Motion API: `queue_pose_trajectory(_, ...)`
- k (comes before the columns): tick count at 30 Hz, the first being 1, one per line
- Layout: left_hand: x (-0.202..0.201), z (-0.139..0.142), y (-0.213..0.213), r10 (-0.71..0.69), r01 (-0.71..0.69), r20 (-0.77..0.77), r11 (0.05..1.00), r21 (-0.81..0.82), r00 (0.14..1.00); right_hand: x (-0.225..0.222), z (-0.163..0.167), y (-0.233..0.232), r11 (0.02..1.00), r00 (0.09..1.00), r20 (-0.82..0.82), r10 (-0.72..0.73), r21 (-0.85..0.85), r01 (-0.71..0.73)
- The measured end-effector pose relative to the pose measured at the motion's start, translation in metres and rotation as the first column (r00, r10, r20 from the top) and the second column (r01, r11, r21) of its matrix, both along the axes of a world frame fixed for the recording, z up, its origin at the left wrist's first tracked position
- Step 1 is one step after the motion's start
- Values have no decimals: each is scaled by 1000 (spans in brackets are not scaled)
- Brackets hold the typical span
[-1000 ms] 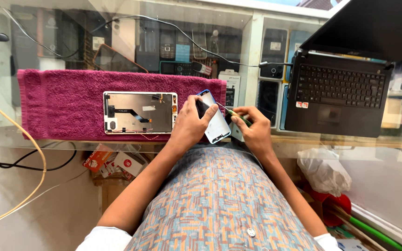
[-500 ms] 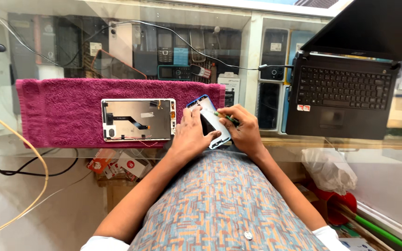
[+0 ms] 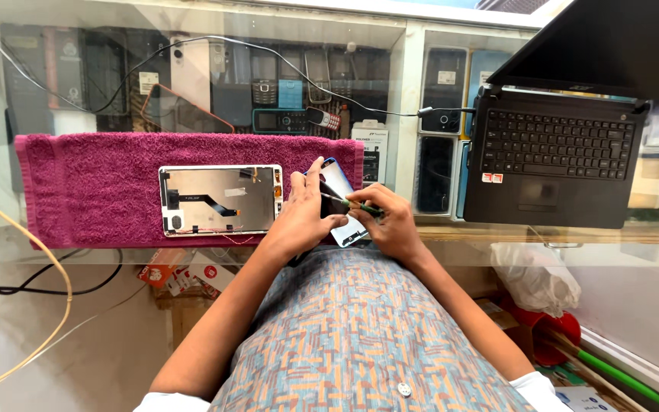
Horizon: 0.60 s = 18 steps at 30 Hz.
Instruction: The person sits at a glass counter repairing a smartphone. They handle the phone, pry at its edges, remove the back cover, and use a screwdriver to work on the internal components, with a disassembled phone frame resting on a towel nearby.
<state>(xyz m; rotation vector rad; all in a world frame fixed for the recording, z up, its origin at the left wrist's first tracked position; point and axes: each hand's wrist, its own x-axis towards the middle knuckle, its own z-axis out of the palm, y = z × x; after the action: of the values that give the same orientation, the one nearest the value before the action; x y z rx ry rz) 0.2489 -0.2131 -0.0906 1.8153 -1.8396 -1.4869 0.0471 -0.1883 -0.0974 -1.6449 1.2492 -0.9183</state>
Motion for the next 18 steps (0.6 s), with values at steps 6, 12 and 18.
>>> queue_pose_trajectory(6, 3, -3, -5, -12, 15, -52, 998, 54, 999, 0, -2, 1, 998, 999, 17, -35, -45, 36)
queue_pose_trajectory(12, 4, -4, -1, 69, -65, -59, 996, 55, 996, 2, -10, 3, 998, 998, 24, -57, -4, 57)
queue_pose_trajectory(18, 11, 0, 3, 114, -114, -57, 993, -2, 992, 7, -8, 2, 999, 997, -60, -48, 22, 50)
